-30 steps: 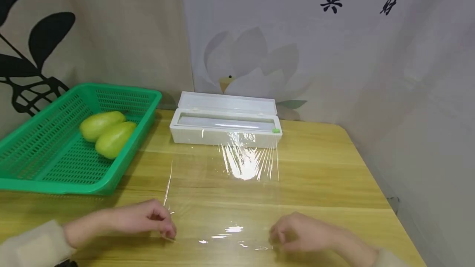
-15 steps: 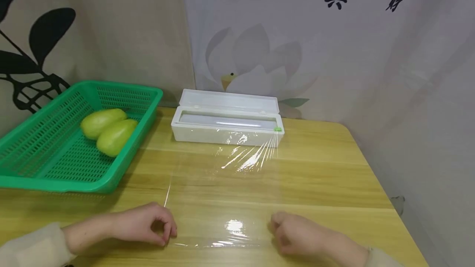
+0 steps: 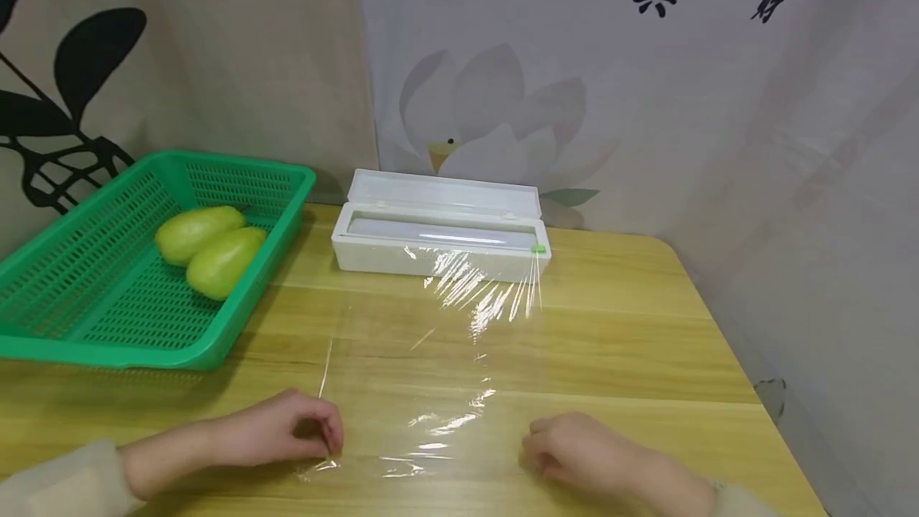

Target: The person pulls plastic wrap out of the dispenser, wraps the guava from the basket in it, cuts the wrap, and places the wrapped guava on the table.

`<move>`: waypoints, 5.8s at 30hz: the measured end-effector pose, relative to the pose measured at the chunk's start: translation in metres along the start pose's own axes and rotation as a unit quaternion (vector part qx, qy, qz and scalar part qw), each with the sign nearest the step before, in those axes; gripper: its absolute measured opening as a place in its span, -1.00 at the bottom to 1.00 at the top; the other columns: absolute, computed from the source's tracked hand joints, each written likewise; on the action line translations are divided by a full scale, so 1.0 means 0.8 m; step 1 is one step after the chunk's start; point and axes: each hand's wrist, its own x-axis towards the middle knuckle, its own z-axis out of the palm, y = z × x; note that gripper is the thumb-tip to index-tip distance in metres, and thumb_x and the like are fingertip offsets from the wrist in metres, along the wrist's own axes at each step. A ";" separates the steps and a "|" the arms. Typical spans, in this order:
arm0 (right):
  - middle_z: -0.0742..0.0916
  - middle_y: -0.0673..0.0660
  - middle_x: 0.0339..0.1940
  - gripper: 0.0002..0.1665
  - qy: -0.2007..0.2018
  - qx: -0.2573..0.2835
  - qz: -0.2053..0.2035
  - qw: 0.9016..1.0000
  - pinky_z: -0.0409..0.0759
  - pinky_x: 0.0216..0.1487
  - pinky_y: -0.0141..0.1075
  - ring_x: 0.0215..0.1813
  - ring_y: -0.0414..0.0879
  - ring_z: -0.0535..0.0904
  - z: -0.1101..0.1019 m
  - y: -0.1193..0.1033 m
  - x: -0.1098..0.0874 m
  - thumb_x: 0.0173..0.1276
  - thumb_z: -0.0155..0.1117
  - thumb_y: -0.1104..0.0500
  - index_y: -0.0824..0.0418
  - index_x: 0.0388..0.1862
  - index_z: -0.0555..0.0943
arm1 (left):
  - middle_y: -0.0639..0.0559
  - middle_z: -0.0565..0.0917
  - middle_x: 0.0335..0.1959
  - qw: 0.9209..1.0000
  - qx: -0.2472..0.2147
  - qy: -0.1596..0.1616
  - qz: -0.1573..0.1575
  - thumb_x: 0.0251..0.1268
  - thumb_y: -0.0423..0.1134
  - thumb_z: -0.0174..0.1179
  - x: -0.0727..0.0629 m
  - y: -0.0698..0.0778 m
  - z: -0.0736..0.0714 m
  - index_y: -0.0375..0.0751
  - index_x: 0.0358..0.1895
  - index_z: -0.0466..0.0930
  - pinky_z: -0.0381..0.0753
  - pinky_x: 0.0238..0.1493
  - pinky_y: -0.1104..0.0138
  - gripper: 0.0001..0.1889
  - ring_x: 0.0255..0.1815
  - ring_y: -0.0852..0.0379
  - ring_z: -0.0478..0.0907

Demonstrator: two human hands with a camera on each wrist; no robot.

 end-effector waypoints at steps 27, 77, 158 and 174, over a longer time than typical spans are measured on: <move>0.03 0.31 0.52 0.40 -0.080 -0.132 0.174 0.973 -0.18 0.52 -0.05 0.52 0.19 -0.06 0.003 0.062 0.040 -0.04 -0.06 -0.64 0.37 0.46 -0.02 | -0.26 -0.19 0.51 0.922 0.341 -0.010 -0.186 0.00 0.48 0.02 0.020 -0.011 -0.034 -0.34 0.46 -0.12 -0.27 0.45 -0.15 0.15 0.52 -0.24 -0.25; 0.16 0.36 0.48 0.33 -0.023 -0.123 0.132 0.983 -0.63 0.38 -0.57 0.47 0.21 0.08 0.018 0.073 0.022 0.03 0.01 -0.58 0.40 0.44 0.06 | -0.73 0.17 0.07 0.871 0.183 0.117 -0.441 0.23 0.00 0.07 -0.022 -0.006 -0.242 -0.82 0.24 -0.10 0.42 0.00 -0.15 -0.10 0.08 -0.52 0.20; 0.11 0.32 0.50 0.36 -0.056 -0.095 0.161 0.981 -0.65 0.33 -0.63 0.48 0.23 0.05 0.012 0.073 0.025 -0.01 0.03 -0.59 0.37 0.46 0.02 | -0.10 0.29 0.26 0.961 -0.086 0.179 -0.191 0.23 -0.14 0.19 0.111 0.111 -0.165 0.21 0.44 -0.05 0.43 0.12 0.12 -0.22 0.15 -0.06 0.36; 0.13 0.34 0.49 0.36 -0.054 -0.107 0.159 0.980 -0.64 0.33 -0.63 0.48 0.24 0.06 0.013 0.073 0.024 -0.01 0.01 -0.60 0.39 0.45 0.05 | -0.08 0.14 0.43 0.971 -0.094 0.118 -0.183 0.14 -0.17 0.27 0.152 0.076 -0.104 0.15 0.48 -0.04 0.39 0.26 0.04 -0.13 0.28 -0.11 0.33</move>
